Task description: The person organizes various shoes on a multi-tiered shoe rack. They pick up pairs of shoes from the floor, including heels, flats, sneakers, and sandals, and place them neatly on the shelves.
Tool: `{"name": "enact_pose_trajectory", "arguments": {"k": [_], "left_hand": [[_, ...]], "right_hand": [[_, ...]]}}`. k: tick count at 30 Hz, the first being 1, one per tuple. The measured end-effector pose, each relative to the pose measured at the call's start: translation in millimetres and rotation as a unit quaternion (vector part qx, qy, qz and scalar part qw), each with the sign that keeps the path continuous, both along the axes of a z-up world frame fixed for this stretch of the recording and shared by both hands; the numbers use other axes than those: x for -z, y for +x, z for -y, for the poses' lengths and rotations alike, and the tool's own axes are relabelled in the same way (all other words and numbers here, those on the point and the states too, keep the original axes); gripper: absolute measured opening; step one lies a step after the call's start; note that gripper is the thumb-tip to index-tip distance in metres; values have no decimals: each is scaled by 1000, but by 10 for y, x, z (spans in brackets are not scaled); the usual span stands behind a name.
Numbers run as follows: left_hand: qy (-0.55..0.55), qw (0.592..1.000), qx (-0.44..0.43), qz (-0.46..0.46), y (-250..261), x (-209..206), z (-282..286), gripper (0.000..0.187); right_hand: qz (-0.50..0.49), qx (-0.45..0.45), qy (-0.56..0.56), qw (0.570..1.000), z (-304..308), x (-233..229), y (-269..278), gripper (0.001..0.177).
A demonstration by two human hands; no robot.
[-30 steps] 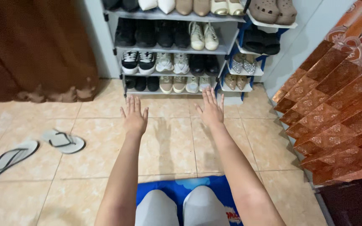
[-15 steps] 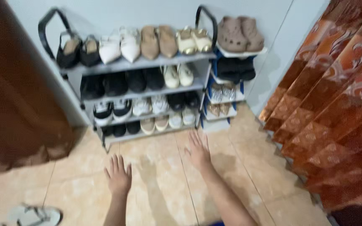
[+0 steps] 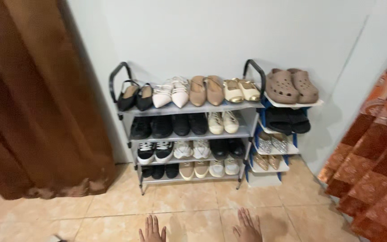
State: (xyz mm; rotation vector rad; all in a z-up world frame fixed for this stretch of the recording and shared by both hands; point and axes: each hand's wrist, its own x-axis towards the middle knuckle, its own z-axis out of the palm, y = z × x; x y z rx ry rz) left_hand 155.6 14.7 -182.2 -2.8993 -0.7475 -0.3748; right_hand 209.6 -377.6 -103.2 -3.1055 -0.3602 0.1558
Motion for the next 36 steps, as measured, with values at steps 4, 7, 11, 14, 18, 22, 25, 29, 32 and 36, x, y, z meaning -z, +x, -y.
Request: {"name": "enact_pose_trajectory", "arguments": {"k": [4, 7, 11, 14, 18, 22, 25, 29, 32, 36], "left_hand": [[40, 939, 105, 325, -79, 658, -414, 82], [44, 968, 93, 231, -259, 827, -698, 87], [-29, 999, 29, -13, -373, 532, -781, 85], [-29, 998, 18, -54, -543, 307, -747, 84], [-15, 997, -6, -78, -696, -53, -692, 82], [14, 996, -24, -79, -734, -495, -552, 80], [41, 997, -32, -52, -795, -843, -405, 78], [44, 999, 19, 10, -539, -1008, -292, 76], [12, 991, 93, 93, -89, -1147, -176, 75], [-69, 959, 178, 211, 455, -1573, 100, 73]], "right_hand": [[-50, -21, -50, 997, -228, -115, -66, 94], [-85, -41, -60, 994, -461, -197, -82, 94], [-115, -44, -62, 991, -748, -432, -212, 94], [-128, -43, -57, 989, -730, -370, -298, 94], [-99, -60, -30, 993, -623, -277, -439, 94], [3, -85, 22, 996, -450, -194, -575, 94], [138, -69, 87, 984, -240, -275, -588, 88], [155, 13, 49, 987, -97, -740, -301, 74], [224, 23, 60, 973, 135, -1174, -133, 77], [265, 57, 88, 958, 376, -1730, 101, 75]]}}
